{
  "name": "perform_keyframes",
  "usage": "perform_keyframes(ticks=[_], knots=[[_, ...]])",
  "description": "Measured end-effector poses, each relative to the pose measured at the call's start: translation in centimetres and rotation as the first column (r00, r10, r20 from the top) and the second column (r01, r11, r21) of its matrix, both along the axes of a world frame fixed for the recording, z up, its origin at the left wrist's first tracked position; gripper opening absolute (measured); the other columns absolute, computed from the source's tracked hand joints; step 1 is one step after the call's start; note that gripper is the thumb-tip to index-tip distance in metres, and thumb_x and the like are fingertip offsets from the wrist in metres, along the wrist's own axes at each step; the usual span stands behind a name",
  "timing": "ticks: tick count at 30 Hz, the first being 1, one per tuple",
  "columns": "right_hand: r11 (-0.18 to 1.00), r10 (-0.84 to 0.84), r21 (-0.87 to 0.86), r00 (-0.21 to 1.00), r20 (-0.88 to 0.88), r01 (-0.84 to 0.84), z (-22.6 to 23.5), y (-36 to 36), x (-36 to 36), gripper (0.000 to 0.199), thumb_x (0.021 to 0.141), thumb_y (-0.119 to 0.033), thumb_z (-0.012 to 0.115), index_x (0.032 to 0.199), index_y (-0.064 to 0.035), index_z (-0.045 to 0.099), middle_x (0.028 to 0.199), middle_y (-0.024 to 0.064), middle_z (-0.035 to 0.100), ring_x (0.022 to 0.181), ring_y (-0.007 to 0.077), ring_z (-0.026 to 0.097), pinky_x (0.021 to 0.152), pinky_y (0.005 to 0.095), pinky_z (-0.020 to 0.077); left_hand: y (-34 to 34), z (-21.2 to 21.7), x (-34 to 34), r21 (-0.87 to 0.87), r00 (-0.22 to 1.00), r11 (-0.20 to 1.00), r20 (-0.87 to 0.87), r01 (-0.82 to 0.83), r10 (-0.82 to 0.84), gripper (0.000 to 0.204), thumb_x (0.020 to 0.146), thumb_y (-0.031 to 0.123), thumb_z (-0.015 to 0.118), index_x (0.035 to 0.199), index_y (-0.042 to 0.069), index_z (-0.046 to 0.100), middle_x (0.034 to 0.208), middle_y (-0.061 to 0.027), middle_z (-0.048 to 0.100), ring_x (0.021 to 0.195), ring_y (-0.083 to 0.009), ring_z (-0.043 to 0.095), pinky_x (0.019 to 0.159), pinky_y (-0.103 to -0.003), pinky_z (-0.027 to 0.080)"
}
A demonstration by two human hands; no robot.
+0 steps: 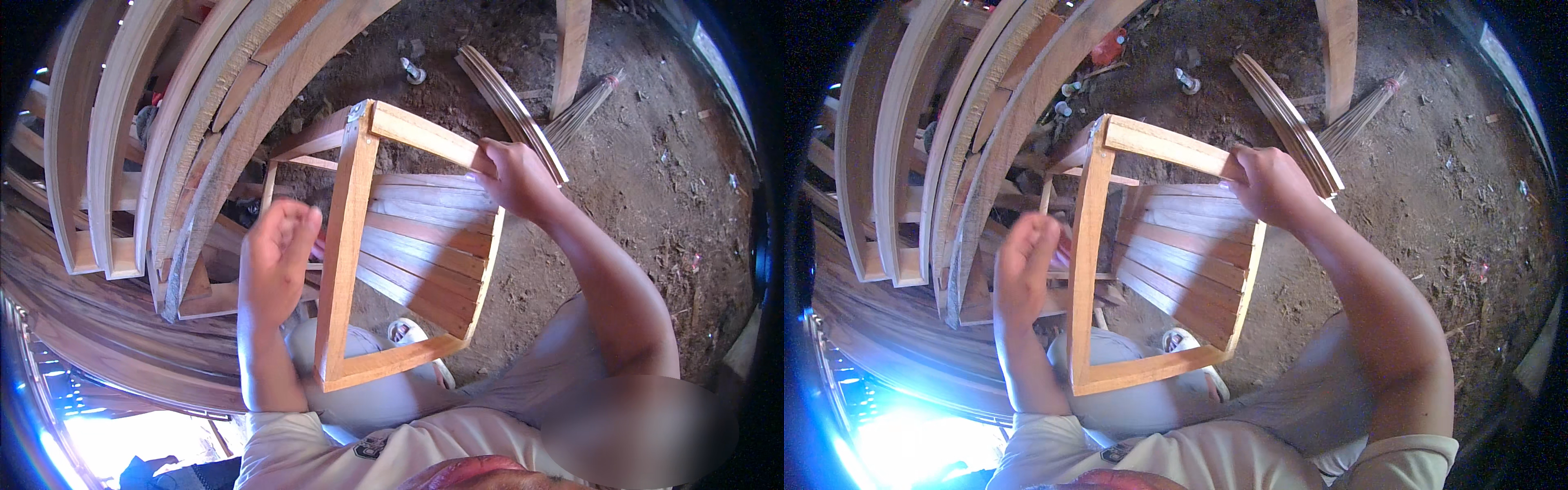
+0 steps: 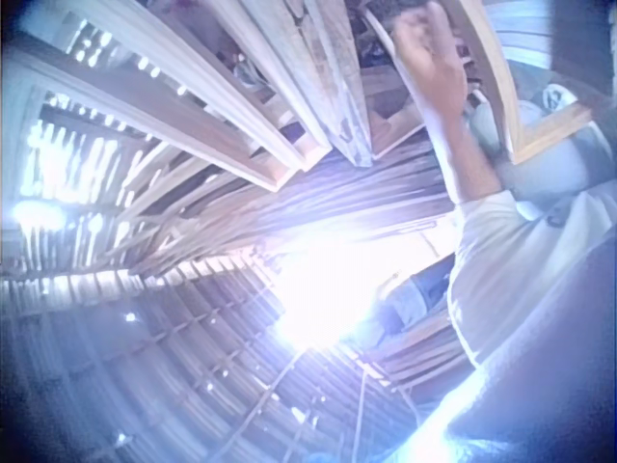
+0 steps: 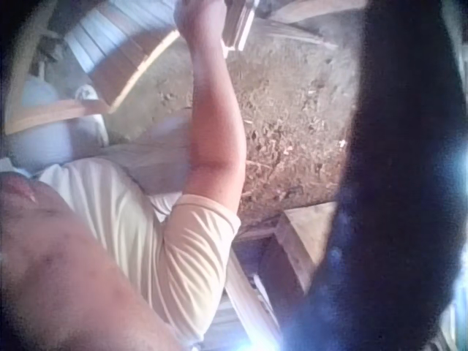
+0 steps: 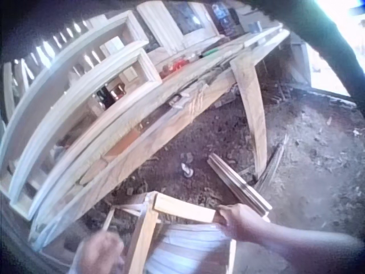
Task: The person assembles a wooden chair by hand, fitting curved wooden slats into the side frames to form the seat and backrest. The person repeatedly adjusts the slats to ensure a snug fit and lifts the chair to inspect the assembly.
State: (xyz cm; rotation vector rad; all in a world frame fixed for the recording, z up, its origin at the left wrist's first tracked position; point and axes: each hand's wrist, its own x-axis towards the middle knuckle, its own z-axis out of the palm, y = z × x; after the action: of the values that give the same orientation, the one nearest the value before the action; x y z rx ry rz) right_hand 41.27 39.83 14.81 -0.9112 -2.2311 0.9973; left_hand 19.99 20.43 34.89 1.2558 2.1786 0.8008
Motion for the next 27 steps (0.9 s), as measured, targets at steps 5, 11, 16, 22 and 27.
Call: perform_keyframes(ticks=[5,11,16,22,27], knots=[[1.0,-0.008,0.017,0.999,0.043,0.007,0.2,-0.1,-0.2,0.03,0.084,-0.026,0.072,0.092,-0.0006,0.059,0.078,0.0236,0.066,0.077,0.0437,0.065,0.071,0.0501,0.0516,8.1,-0.4,2.6,0.245,0.817,0.833,-0.459,0.495,-0.35,0.049,0.084,0.019,0.075,0.122,0.001,0.05,0.124,-0.0161,0.057,0.12,-0.0257,0.054,0.102,-0.042,0.043],[1.0,0.0,0.013,0.999,0.044,-0.001,0.9,-0.1,0.2,0.027,0.085,-0.022,0.072,0.091,0.0003,0.059,0.077,0.0215,0.066,0.077,0.0409,0.066,0.07,0.047,0.0517,11.7,-2.9,1.5,-0.001,0.794,0.867,-0.402,0.498,-0.456,0.045,0.08,0.002,0.066,0.122,0.004,0.051,0.112,-0.0132,0.061,0.109,-0.0228,0.06,0.097,-0.037,0.045],[0.999,0.01,0.035,1.0,0.02,-0.011,0.6,-0.1,0.4,0.03,0.087,-0.028,0.07,0.091,-0.0004,0.06,0.078,0.0235,0.066,0.079,0.0433,0.065,0.07,0.0498,0.0524,11.9,-2.6,1.9,-0.023,0.819,0.879,-0.353,0.476,-0.453,0.04,0.079,-0.003,0.054,0.118,0.003,0.054,0.108,-0.0119,0.063,0.103,-0.0184,0.062,0.093,-0.033,0.047],[0.999,0.042,0.005,0.997,0.057,-0.042,0.6,0.2,0.3,0.028,0.086,-0.027,0.07,0.094,-0.0004,0.065,0.079,0.0214,0.067,0.077,0.0407,0.067,0.071,0.0475,0.0546,11.4,-2.5,3.1,0.201,0.888,0.869,-0.188,0.453,-0.42,0.052,0.074,-0.008,0.056,0.124,0.004,0.059,0.11,-0.0099,0.066,0.105,-0.0152,0.063,0.096,-0.029,0.047],[0.998,0.047,0.032,0.998,0.051,-0.049,0.5,0.3,0.3,0.026,0.086,-0.026,0.07,0.095,-0.0017,0.068,0.079,0.02,0.068,0.077,0.0389,0.068,0.071,0.0458,0.0555,11.5,-2.7,2.3,0.173,0.844,0.838,-0.262,0.517,-0.467,0.047,0.072,-0.009,0.057,0.117,0.002,0.066,0.114,-0.0092,0.066,0.11,-0.016,0.063,0.099,-0.028,0.047]])
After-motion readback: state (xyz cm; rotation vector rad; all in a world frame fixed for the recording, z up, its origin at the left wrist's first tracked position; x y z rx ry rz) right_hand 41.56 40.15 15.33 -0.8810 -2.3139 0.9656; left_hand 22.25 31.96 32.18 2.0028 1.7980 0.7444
